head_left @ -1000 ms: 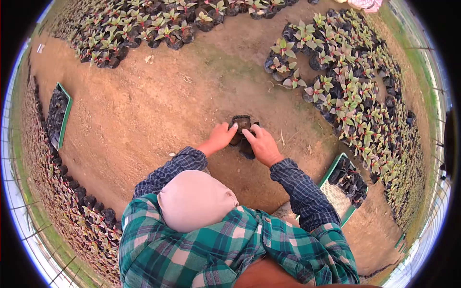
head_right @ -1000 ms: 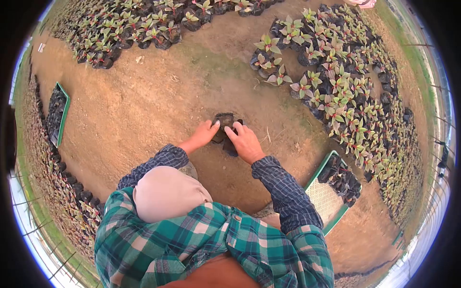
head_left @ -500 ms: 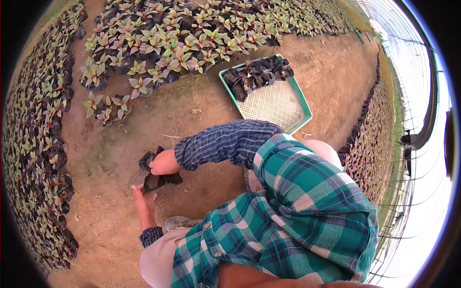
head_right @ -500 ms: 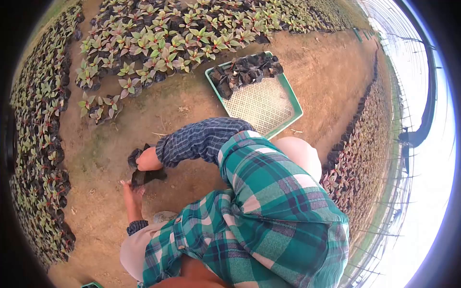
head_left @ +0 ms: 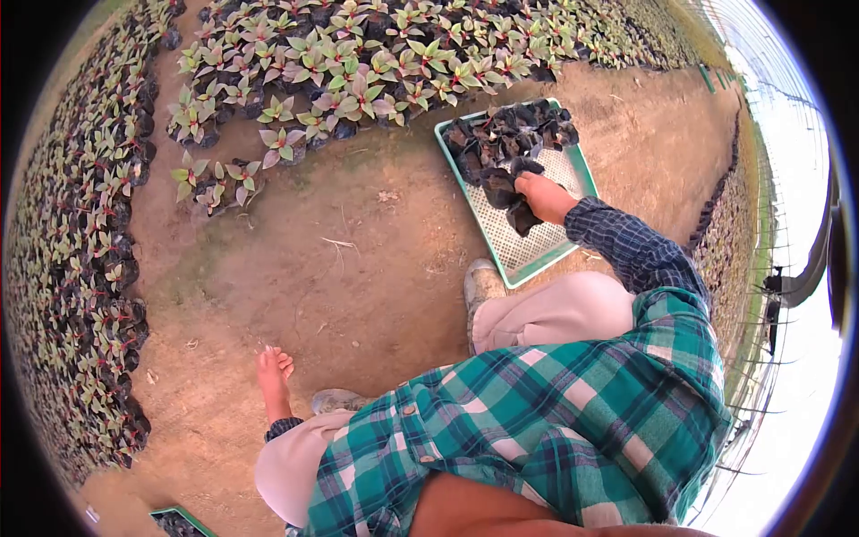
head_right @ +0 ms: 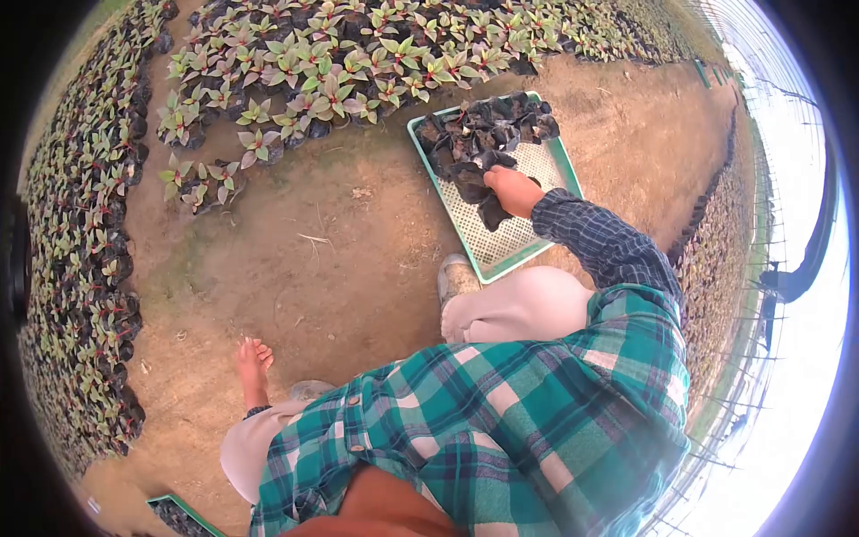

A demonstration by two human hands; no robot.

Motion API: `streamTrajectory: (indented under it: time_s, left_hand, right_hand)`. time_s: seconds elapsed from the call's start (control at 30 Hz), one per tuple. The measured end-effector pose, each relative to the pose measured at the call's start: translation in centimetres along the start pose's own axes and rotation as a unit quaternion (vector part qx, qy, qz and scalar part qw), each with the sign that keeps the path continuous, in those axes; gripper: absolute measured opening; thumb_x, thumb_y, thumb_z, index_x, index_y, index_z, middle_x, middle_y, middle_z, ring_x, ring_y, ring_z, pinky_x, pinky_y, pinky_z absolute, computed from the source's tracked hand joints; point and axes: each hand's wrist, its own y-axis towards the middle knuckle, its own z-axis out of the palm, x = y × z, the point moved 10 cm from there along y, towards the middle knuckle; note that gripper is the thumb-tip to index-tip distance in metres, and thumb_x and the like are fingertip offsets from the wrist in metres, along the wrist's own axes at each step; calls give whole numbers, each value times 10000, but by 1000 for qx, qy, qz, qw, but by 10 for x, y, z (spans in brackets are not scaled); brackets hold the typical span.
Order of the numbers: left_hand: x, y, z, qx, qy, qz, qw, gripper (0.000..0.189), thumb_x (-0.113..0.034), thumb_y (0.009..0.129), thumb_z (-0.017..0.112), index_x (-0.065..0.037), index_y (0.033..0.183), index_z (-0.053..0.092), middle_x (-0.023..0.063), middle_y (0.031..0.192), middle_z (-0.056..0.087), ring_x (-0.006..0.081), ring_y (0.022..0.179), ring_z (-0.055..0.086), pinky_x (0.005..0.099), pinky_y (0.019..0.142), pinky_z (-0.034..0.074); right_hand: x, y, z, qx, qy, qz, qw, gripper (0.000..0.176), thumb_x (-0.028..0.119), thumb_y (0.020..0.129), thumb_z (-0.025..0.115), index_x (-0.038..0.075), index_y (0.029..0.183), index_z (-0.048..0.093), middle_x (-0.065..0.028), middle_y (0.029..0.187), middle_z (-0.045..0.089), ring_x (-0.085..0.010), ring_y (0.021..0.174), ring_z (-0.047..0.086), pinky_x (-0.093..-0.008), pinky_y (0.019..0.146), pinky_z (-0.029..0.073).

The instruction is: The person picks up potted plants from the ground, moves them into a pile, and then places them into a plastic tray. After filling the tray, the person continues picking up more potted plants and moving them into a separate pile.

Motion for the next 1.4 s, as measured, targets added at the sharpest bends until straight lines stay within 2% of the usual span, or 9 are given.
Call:
streamTrajectory:
  time_s: [0.33,0.5,0.6,0.7,0.77,0.83,0.97,1.17,1.4]
  left_hand:
    - [4,7,-7,-30,60,33,997,281,-321,951,555,-40,955,566,48,776,590,126,643,598,268,546,499]
    - [9,16,-8,-56,59,54,995,267,-307,924,601,-48,897,542,56,753,589,127,621,596,273,505,486]
    - [21,12,-31,-82,57,57,993,263,-305,920,598,-54,955,528,43,784,575,130,620,592,263,522,491]
    - [22,15,-78,-198,139,111,964,230,-242,880,625,-30,930,550,67,751,601,117,604,595,264,506,469]
    - [3,-13,-111,-374,252,181,874,335,-282,847,642,16,979,563,132,762,639,286,696,630,389,663,500]
    - [-14,-51,-132,-436,174,126,874,336,-270,836,640,19,991,567,169,810,638,355,809,611,426,751,485]
    - [6,-89,-186,-577,226,44,784,365,-254,819,660,12,1043,551,210,1034,556,373,1092,508,440,883,451]
    - [52,-153,-267,-687,252,-132,669,533,-370,792,679,18,1115,507,220,1118,525,393,1089,517,489,886,464]
    - [142,-174,-404,-700,306,-215,609,758,-596,792,591,51,1180,522,242,1216,534,398,1156,503,509,947,426]
  right_hand:
    - [-15,11,64,-163,91,31,982,203,-72,720,483,10,898,536,-241,928,520,-448,847,524,-503,747,451]
    - [-4,32,56,-2,1,70,998,210,40,748,603,-6,948,559,-229,989,545,-435,924,581,-494,801,483]
    - [45,46,18,-5,-85,-19,996,165,70,774,585,10,923,547,-199,944,564,-404,830,611,-489,713,511]
    - [97,64,-5,-1,-95,-110,989,126,68,798,555,9,909,546,-193,910,563,-400,818,610,-480,692,515]
    - [131,76,-9,42,-95,-163,981,137,70,807,550,16,933,547,-196,921,543,-404,830,590,-489,708,497]
    - [159,90,-5,81,-115,-217,966,163,78,803,562,17,954,557,-194,942,531,-407,837,573,-495,722,484]
    - [237,105,9,133,-189,-344,910,122,94,792,574,15,882,550,-177,913,553,-370,837,602,-461,701,501]
    - [383,137,57,109,-181,-493,844,126,49,766,535,24,887,563,-156,900,550,-344,871,585,-440,732,492]
    - [542,172,138,107,-99,-486,862,198,74,752,584,2,936,589,-183,978,579,-350,962,575,-434,814,474]
